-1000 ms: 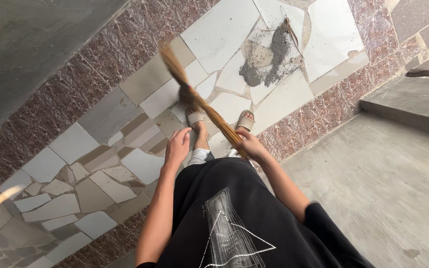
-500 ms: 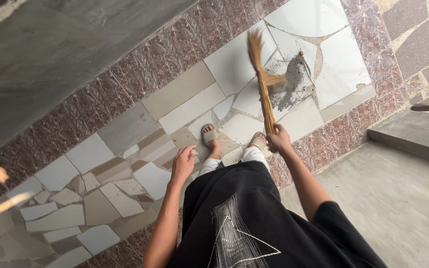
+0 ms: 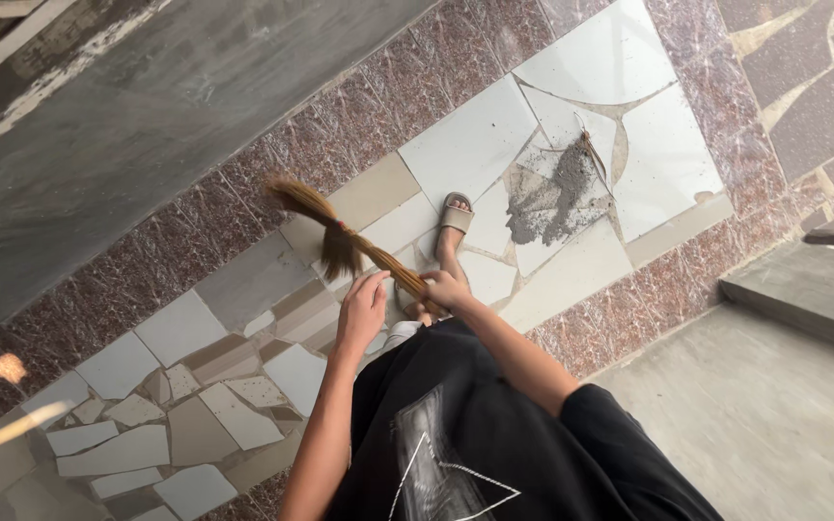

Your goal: The person sweeps dust and debris on a tiled floor using a straw broom.

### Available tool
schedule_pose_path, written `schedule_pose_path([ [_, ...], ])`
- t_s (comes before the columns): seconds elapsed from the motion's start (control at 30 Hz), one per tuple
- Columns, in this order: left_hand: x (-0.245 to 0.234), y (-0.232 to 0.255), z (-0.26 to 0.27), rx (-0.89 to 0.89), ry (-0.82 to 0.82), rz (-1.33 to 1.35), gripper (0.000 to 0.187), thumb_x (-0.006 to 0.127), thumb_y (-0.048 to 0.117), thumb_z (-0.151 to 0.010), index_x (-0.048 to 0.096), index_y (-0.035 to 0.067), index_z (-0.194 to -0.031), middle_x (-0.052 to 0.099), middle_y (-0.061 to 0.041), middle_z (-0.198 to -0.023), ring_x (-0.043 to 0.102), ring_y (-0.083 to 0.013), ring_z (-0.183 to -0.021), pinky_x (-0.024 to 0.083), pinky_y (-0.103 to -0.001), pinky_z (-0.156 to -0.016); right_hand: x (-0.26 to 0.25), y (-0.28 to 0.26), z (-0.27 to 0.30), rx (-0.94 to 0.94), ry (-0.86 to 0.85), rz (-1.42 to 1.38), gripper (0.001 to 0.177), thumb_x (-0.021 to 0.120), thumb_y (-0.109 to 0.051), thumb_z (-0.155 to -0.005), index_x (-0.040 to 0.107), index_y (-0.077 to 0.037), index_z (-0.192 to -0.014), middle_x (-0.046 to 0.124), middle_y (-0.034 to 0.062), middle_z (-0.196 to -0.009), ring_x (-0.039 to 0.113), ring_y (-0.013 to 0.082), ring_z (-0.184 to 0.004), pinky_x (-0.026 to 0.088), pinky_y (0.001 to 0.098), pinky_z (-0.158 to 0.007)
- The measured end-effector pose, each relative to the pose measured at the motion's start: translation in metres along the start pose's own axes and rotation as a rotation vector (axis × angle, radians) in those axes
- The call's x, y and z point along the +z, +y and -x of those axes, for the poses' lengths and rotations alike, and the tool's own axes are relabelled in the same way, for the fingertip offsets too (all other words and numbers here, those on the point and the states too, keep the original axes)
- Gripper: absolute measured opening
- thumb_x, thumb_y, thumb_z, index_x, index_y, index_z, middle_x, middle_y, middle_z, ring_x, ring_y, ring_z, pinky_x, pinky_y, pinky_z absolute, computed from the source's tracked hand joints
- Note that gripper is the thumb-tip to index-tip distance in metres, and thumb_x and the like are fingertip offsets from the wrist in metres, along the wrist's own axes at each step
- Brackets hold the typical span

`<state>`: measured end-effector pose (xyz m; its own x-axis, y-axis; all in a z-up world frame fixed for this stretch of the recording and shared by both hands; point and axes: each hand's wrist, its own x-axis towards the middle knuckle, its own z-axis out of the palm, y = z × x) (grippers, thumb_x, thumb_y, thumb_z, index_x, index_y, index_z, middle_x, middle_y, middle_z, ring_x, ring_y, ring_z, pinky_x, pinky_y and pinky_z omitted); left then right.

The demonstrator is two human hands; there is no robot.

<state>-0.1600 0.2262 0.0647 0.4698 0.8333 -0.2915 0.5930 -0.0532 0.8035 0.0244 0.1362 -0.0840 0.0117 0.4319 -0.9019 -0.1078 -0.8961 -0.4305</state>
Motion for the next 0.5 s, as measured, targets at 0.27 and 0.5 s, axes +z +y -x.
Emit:
schedule_pose_path([
  [0.27, 0.006, 0.021, -0.041, -0.162, -0.061, -0.104, 0.028, 0.056, 0.016, -0.101, 0.068, 0.009, -0.125, 0.070, -0.016, -0.117, 0.066, -0.0376, -0.108, 0.053, -0.043, -0.091, -0.151, -0.068, -0.110, 0.019, 0.307, -0.164, 0.052, 0.070, -0.002, -0.080, 0.064, -0.004, -0.132, 0.074, 0.0186, -0.088, 0.072, 0.0265, -0.068, 0.059, 0.0383, -0.059],
  [0.5, 0.045, 0.055, -0.116, -0.171, -0.134, -0.098, 0.030, 0.060, 0.013, -0.095, 0.069, 0.009, -0.124, 0.071, -0.015, -0.115, 0.068, -0.0345, -0.103, 0.054, -0.042, -0.089, -0.235, -0.072, -0.002, -0.027, 0.284, -0.331, 0.068, 0.063, 0.000, -0.085, 0.042, -0.008, -0.149, 0.069, 0.0217, -0.088, 0.071, 0.0272, -0.060, 0.053, 0.0405, -0.041],
])
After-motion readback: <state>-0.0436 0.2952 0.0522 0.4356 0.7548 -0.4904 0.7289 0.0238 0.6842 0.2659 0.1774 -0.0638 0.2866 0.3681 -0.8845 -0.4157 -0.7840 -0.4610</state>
